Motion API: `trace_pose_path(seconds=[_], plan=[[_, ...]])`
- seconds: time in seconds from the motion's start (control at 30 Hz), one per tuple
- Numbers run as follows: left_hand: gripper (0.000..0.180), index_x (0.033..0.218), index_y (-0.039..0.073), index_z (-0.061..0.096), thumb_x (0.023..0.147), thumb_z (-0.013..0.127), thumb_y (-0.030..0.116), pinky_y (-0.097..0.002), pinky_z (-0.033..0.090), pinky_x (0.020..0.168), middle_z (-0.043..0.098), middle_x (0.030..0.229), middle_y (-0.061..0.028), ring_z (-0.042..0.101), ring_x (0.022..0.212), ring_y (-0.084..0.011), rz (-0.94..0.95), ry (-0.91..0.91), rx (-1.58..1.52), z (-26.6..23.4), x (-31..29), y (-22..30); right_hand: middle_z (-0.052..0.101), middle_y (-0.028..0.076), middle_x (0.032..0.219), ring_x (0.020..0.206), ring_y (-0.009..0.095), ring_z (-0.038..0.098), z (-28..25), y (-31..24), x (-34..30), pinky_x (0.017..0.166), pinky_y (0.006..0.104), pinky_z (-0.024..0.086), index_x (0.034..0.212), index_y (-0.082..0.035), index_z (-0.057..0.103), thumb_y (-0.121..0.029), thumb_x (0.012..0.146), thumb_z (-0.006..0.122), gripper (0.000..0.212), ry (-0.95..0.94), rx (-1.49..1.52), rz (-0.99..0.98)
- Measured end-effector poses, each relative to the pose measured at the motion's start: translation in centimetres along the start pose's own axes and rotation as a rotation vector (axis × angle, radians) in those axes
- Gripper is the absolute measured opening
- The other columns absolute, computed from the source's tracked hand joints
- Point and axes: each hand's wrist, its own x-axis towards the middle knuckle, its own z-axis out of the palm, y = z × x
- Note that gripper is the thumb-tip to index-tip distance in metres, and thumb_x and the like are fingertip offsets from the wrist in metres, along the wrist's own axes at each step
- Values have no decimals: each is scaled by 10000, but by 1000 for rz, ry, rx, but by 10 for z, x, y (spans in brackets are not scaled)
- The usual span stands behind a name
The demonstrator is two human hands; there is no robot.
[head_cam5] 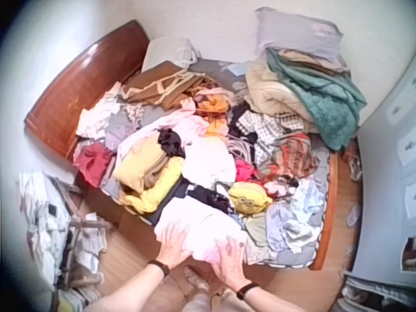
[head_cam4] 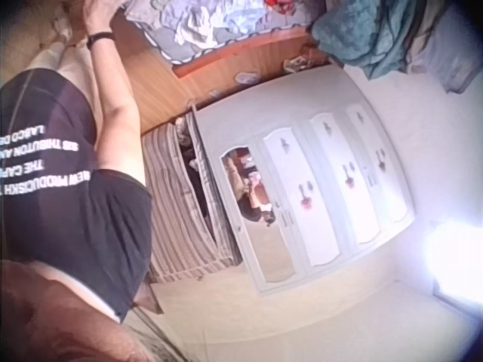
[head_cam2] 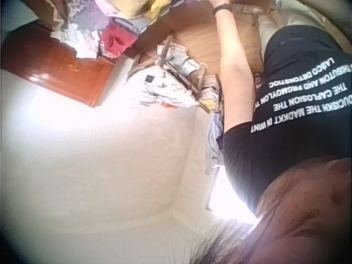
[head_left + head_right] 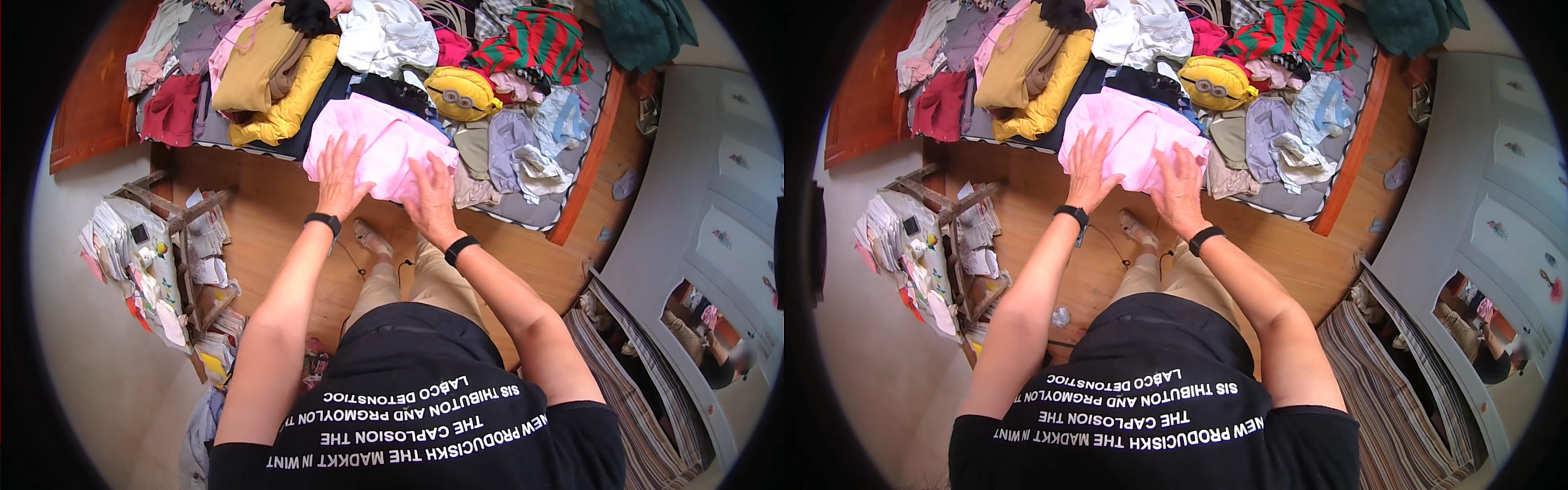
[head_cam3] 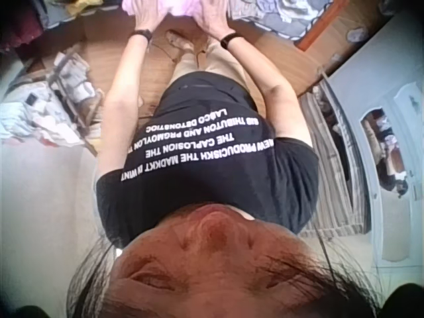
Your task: Folding various articles of clothing on a bed.
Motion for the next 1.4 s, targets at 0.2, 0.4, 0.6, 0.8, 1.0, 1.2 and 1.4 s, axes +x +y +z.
trace_pose_path(seconds=[0.2,0.4,0.6,0.8,1.0,1.2,1.4], plan=[[1195,1565,432,232,603,927,286,-766,247,1069,-11,1683,-95,11,1512,-473,-66,-524,164,12,40,-1,33,222,1648,1463,568,79,34,13,18,1075,756,224,1526,-314,361,-109,716,807,947,-289,-301,-67],[1188,1550,466,244,610,925,210,-753,278,1075,-32,1684,-86,11,1504,-497,-139,-653,170,40,49,-18,9,235,1644,1468,562,70,40,39,31,1093,734,239,1540,-337,331,-74,731,767,956,-449,-307,17],[1160,1553,427,276,601,927,305,-748,255,1084,-30,1684,-93,29,1500,-507,-119,-699,184,33,60,-13,65,244,1633,1448,597,78,20,56,41,1097,723,264,1512,-298,385,-192,664,864,979,-491,-97,-58],[950,1553,259,349,734,820,158,-583,213,1177,154,1650,-177,153,1496,-456,51,-326,4,-3,33,6,356,276,1484,1381,466,361,-44,110,24,1149,478,339,1314,-100,577,-6,763,625,560,-14,162,32],[690,1483,63,421,850,694,73,-470,284,1171,316,1552,-246,317,1423,-427,-89,-144,-142,-6,-38,-2,149,281,1601,1463,534,144,-98,235,5,1158,621,256,1270,-238,673,-75,742,683,552,42,-451,537],[584,1423,44,480,873,673,76,-440,340,1139,408,1495,-240,412,1366,-405,-264,-306,-233,-16,-97,-2,307,142,1590,1496,414,178,-126,279,34,1135,664,242,1238,-205,692,-157,794,633,451,-261,-540,750],[469,1344,55,564,887,665,87,-380,413,1076,499,1427,-184,492,1316,-320,-378,-348,-322,-16,-132,-13,745,159,987,919,268,710,-143,308,13,855,359,538,1071,-33,749,-211,808,678,325,134,-161,727]])
